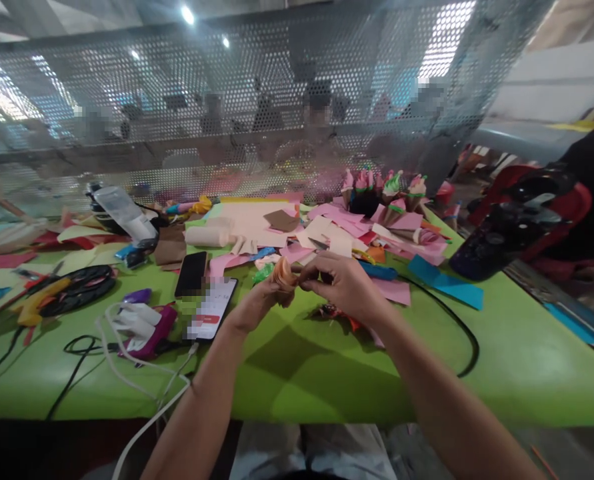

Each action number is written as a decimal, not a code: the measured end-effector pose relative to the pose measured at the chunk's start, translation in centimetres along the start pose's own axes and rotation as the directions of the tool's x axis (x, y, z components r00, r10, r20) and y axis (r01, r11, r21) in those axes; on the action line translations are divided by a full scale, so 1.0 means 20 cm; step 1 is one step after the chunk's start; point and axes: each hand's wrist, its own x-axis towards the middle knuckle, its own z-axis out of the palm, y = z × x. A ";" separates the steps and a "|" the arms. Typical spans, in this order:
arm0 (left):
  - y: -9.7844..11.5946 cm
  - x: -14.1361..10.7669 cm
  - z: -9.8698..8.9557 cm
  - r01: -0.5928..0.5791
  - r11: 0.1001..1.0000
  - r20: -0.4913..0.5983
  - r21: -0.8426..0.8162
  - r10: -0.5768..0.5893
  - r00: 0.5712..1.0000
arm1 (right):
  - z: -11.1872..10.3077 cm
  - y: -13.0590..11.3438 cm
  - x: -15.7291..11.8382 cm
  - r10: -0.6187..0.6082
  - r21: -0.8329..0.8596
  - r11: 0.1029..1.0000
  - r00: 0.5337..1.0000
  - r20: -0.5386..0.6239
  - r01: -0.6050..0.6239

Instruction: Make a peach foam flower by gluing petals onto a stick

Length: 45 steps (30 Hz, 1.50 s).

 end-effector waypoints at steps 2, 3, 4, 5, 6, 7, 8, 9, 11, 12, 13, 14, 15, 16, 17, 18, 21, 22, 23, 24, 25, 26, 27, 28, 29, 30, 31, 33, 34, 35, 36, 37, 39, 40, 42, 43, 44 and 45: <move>0.01 -0.01 0.00 -0.006 1.000 0.015 -0.025 0.007 1.000 | 0.00 -0.01 0.00 0.009 0.035 0.999 0.999 -0.036 -0.008; 0.01 -0.01 0.00 -0.009 0.999 0.025 -0.034 0.010 1.000 | 0.00 -0.01 -0.01 0.014 0.050 0.999 0.999 -0.047 -0.011; 0.01 -0.01 0.00 -0.013 0.999 0.034 -0.041 0.014 0.999 | 0.00 -0.01 -0.01 0.016 0.061 0.998 0.998 -0.053 -0.013; 0.01 -0.01 0.00 -0.018 0.999 0.036 -0.048 0.020 0.999 | 0.00 -0.01 -0.01 0.011 0.068 0.998 0.998 -0.054 -0.007; 0.00 -0.01 0.00 -0.024 0.998 0.034 -0.052 0.025 0.999 | 0.01 -0.01 -0.01 -0.002 0.068 0.998 0.999 -0.052 0.006; 0.00 -0.01 -0.01 -0.028 0.998 0.029 -0.054 0.029 0.999 | 0.02 0.00 -0.01 -0.021 0.063 0.998 0.999 -0.047 0.024; 0.00 -0.01 -0.01 -0.028 0.998 0.023 -0.056 0.029 0.999 | 0.02 0.00 -0.02 -0.044 0.053 0.998 0.998 -0.041 0.046; 0.00 -0.01 -0.01 -0.023 0.998 0.019 -0.058 0.024 1.000 | 0.03 0.00 -0.02 -0.066 0.040 0.997 0.997 -0.035 0.068; 0.00 -0.01 -0.01 -0.004 0.998 0.010 -0.055 0.005 1.000 | 0.04 0.01 -0.02 -0.097 0.007 0.995 0.995 -0.025 0.097; 0.00 -0.01 -0.01 0.008 0.999 0.003 -0.050 -0.007 1.000 | 0.05 0.01 -0.03 -0.101 -0.013 0.995 0.995 -0.023 0.101; 0.01 -0.02 0.00 0.020 0.999 -0.007 -0.041 -0.021 1.000 | 0.06 0.01 -0.03 -0.101 -0.035 0.994 0.995 -0.020 0.101; 0.01 -0.02 0.00 0.033 0.999 -0.018 -0.027 -0.033 0.999 | 0.06 0.02 -0.03 -0.100 -0.061 0.993 0.995 -0.017 0.099; 0.02 -0.02 0.01 0.043 0.999 -0.029 -0.011 -0.044 0.999 | 0.07 0.02 -0.03 -0.098 -0.091 0.991 0.995 -0.014 0.096; 0.03 -0.02 0.02 0.050 0.999 -0.039 0.005 -0.050 0.998 | 0.07 0.02 -0.04 -0.096 -0.123 0.988 0.995 -0.009 0.094; 0.03 -0.02 0.03 0.057 0.998 -0.044 0.021 -0.056 0.997 | 0.08 0.02 -0.04 -0.097 -0.156 0.983 0.995 -0.001 0.096; 0.04 -0.02 0.03 0.062 0.997 -0.048 0.037 -0.060 0.997 | 0.08 0.02 -0.04 -0.099 -0.188 0.977 0.995 0.009 0.099; 0.04 -0.03 0.03 0.058 0.996 -0.048 0.063 -0.055 0.997 | 0.09 0.01 -0.04 -0.103 -0.264 0.958 0.994 0.035 0.109; 0.03 -0.03 0.03 0.054 0.997 -0.046 0.061 -0.051 0.998 | 0.09 0.01 -0.04 -0.106 -0.281 0.953 0.994 0.041 0.113; 0.03 -0.02 0.02 0.050 0.997 -0.046 0.055 -0.048 0.998 | 0.09 0.01 -0.03 -0.109 -0.292 0.949 0.993 0.045 0.117; 0.03 -0.02 0.02 0.047 0.998 -0.047 0.044 -0.045 0.998 | 0.09 0.01 -0.03 -0.111 -0.297 0.947 0.993 0.048 0.120; 0.02 -0.02 0.01 0.047 0.998 -0.049 0.033 -0.045 0.998 | 0.08 0.01 -0.03 -0.113 -0.297 0.947 0.992 0.053 0.124; 0.02 -0.02 0.01 0.048 0.999 -0.051 0.025 -0.047 0.998 | 0.08 0.01 -0.03 -0.114 -0.295 0.947 0.992 0.059 0.126; 0.02 -0.02 0.00 0.048 0.999 -0.053 0.018 -0.047 0.997 | 0.08 0.01 -0.03 -0.114 -0.292 0.948 0.991 0.064 0.128; 0.02 -0.02 0.00 0.046 0.999 -0.054 0.012 -0.046 0.998 | 0.08 0.00 -0.03 -0.115 -0.293 0.947 0.991 0.070 0.130; 0.01 -0.02 0.00 0.043 0.999 -0.054 0.005 -0.043 0.998 | 0.07 0.00 -0.03 -0.116 -0.296 0.946 0.990 0.075 0.133; 0.01 -0.02 -0.01 0.040 0.999 -0.053 -0.003 -0.040 0.998 | 0.07 0.00 -0.03 -0.117 -0.300 0.944 0.990 0.081 0.136; 0.01 -0.02 0.00 0.037 0.999 -0.051 -0.009 -0.038 0.998 | 0.07 0.00 -0.02 -0.120 -0.303 0.943 0.989 0.086 0.140; 0.01 -0.02 0.00 0.032 0.999 -0.045 -0.014 -0.033 0.998 | 0.07 -0.01 -0.02 -0.122 -0.300 0.943 0.988 0.094 0.145; 0.02 -0.02 0.00 0.030 0.999 -0.041 -0.012 -0.030 0.999 | 0.06 -0.01 -0.02 -0.118 -0.292 0.946 0.988 0.095 0.141; 0.02 -0.02 0.00 0.028 1.000 -0.038 -0.008 -0.028 0.999 | 0.06 -0.01 -0.02 -0.113 -0.275 0.952 0.989 0.096 0.135; 0.02 -0.02 0.00 0.025 1.000 -0.036 -0.005 -0.025 0.999 | 0.06 -0.01 -0.02 -0.106 -0.249 0.960 0.990 0.095 0.127; 0.02 -0.02 0.00 0.023 1.000 -0.034 -0.003 -0.023 0.999 | 0.05 -0.01 -0.02 -0.101 -0.215 0.969 0.991 0.089 0.118; 0.03 -0.03 0.00 0.016 1.000 -0.033 -0.006 -0.016 0.999 | 0.03 -0.01 -0.02 -0.094 -0.136 0.985 0.994 0.056 0.101; 0.03 -0.03 0.00 0.010 1.000 -0.031 -0.010 -0.011 0.999 | 0.02 -0.01 -0.02 -0.094 -0.100 0.990 0.995 0.031 0.096; 0.04 -0.03 0.00 -0.005 1.000 -0.015 -0.010 0.005 1.000 | 0.00 -0.01 -0.02 -0.089 -0.049 0.995 0.996 -0.023 0.087; 0.04 -0.03 0.00 -0.013 1.000 -0.001 -0.004 0.013 1.000 | -0.02 -0.02 -0.02 -0.085 -0.032 0.996 0.996 -0.042 0.084; 0.04 -0.04 0.00 -0.019 1.000 0.014 0.004 0.019 1.000 | -0.03 -0.02 -0.02 -0.082 -0.019 0.997 0.995 -0.053 0.081; 0.05 -0.04 0.00 -0.024 1.000 0.025 0.011 0.024 0.999 | -0.03 -0.02 -0.02 -0.079 -0.008 0.997 0.995 -0.057 0.079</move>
